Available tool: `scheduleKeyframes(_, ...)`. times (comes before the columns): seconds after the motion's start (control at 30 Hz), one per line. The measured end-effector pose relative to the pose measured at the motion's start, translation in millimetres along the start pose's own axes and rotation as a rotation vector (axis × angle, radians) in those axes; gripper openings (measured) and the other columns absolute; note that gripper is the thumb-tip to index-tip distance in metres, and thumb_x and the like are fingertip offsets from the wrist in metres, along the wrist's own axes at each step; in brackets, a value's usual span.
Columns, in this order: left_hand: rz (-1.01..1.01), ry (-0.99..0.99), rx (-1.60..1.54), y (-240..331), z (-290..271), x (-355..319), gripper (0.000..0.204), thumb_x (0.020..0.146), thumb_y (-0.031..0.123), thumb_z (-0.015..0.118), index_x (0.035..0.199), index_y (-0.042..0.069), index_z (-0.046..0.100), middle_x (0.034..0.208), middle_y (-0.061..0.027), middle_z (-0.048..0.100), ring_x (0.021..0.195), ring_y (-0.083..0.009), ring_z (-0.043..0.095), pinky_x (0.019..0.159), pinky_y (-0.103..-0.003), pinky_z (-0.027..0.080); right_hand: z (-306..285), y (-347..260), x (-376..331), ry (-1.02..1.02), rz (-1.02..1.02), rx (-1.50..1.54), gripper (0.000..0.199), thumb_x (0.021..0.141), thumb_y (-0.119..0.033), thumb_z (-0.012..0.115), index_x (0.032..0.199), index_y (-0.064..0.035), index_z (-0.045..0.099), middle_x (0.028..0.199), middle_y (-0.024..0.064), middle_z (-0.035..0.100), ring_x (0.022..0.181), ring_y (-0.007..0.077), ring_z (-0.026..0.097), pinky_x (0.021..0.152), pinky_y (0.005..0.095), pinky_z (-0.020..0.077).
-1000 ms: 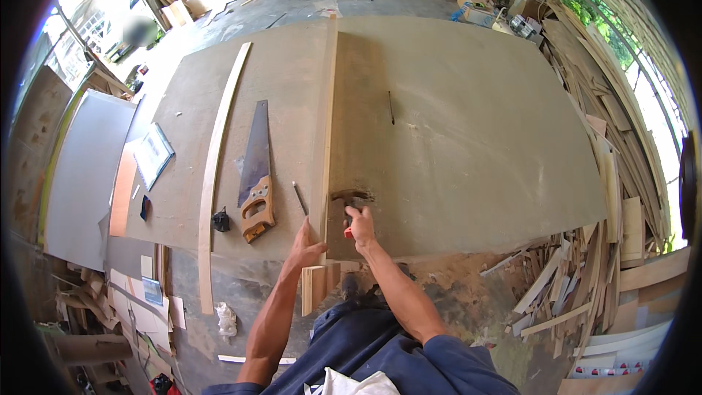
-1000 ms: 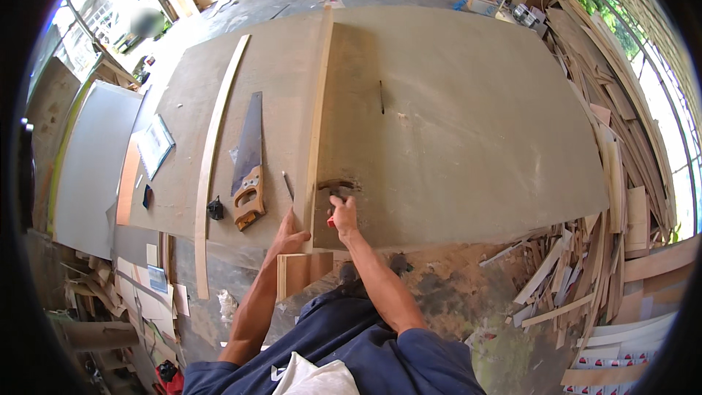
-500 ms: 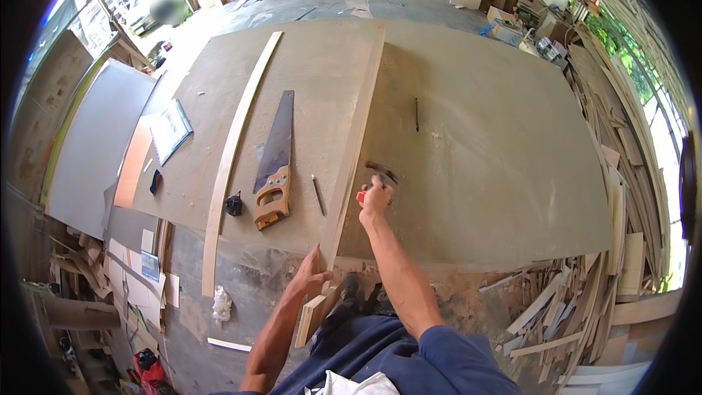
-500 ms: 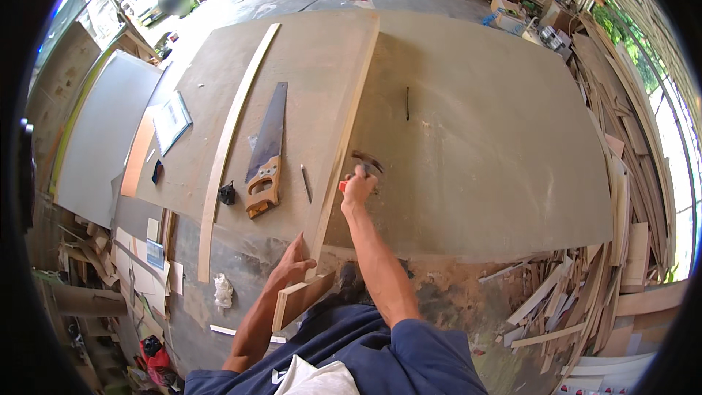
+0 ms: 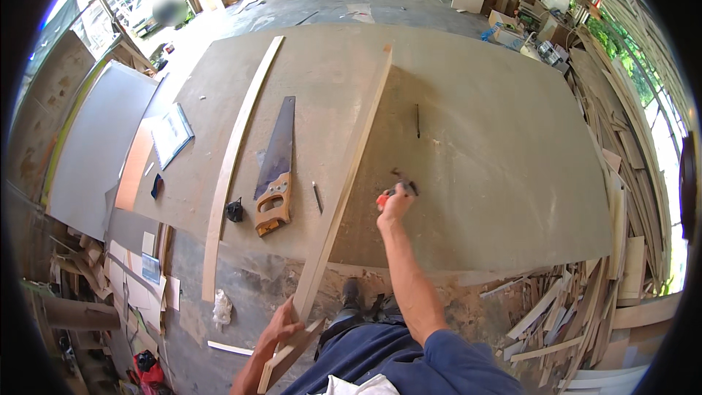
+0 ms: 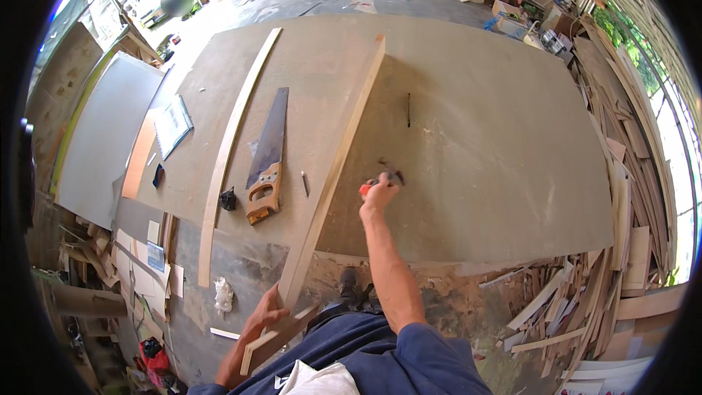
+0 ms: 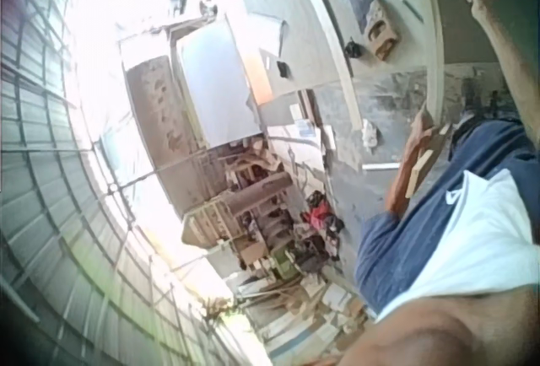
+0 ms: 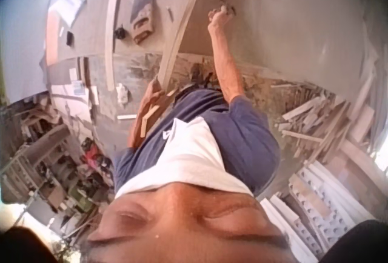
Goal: The person saws a wooden slat on a workbench, picks up the cut piece to sort through a scrap pile, and then returns to the workbench to hammer a nail into a board and measure it with a tape measure.
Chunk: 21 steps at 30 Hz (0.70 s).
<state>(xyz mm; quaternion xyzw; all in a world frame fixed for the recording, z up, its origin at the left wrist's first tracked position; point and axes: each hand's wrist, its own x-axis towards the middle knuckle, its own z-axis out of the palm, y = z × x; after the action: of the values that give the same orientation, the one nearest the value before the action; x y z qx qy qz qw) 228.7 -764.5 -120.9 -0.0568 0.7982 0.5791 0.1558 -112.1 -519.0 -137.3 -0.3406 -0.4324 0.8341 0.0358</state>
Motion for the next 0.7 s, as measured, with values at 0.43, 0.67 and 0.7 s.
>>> scheduleKeyframes(0.43,-0.456,0.003,-0.044,32.1,8.6,-110.4,0.087,0.066,0.01,0.073,0.145,0.002,0.037,0.128,-0.0185,0.056,0.12,-0.0251,0.051,0.105,-0.035,0.038,46.0,20.1,38.0,-0.13,0.081,-0.165,0.022,0.091,-0.015,0.055,0.095,0.0053,0.047,0.104,0.0184,0.054,0.095,0.0271,0.054,0.084,0.0417,0.0471)
scheduleKeyframes(0.67,-0.332,-0.006,-0.147,-0.7,11.2,-78.3,0.091,0.064,0.002,0.072,0.147,0.003,0.036,0.129,-0.0173,0.055,0.124,-0.0247,0.048,0.107,-0.034,0.035,26.4,24.1,69.7,-0.302,-0.094,-0.321,0.022,0.093,-0.024,0.059,0.099,-0.0054,0.049,0.074,0.006,0.06,0.053,0.0118,0.054,0.042,0.0264,0.0409)
scheduleKeyframes(0.7,-0.341,0.002,-0.151,-5.3,11.2,-73.8,0.091,0.064,0.002,0.072,0.147,0.003,0.036,0.129,-0.0173,0.055,0.124,-0.0247,0.048,0.107,-0.034,0.035,25.4,18.7,56.9,-0.532,0.173,-0.319,0.021,0.093,-0.025,0.059,0.097,-0.0067,0.05,0.071,0.0059,0.06,0.053,0.0127,0.055,0.044,0.0279,0.043)
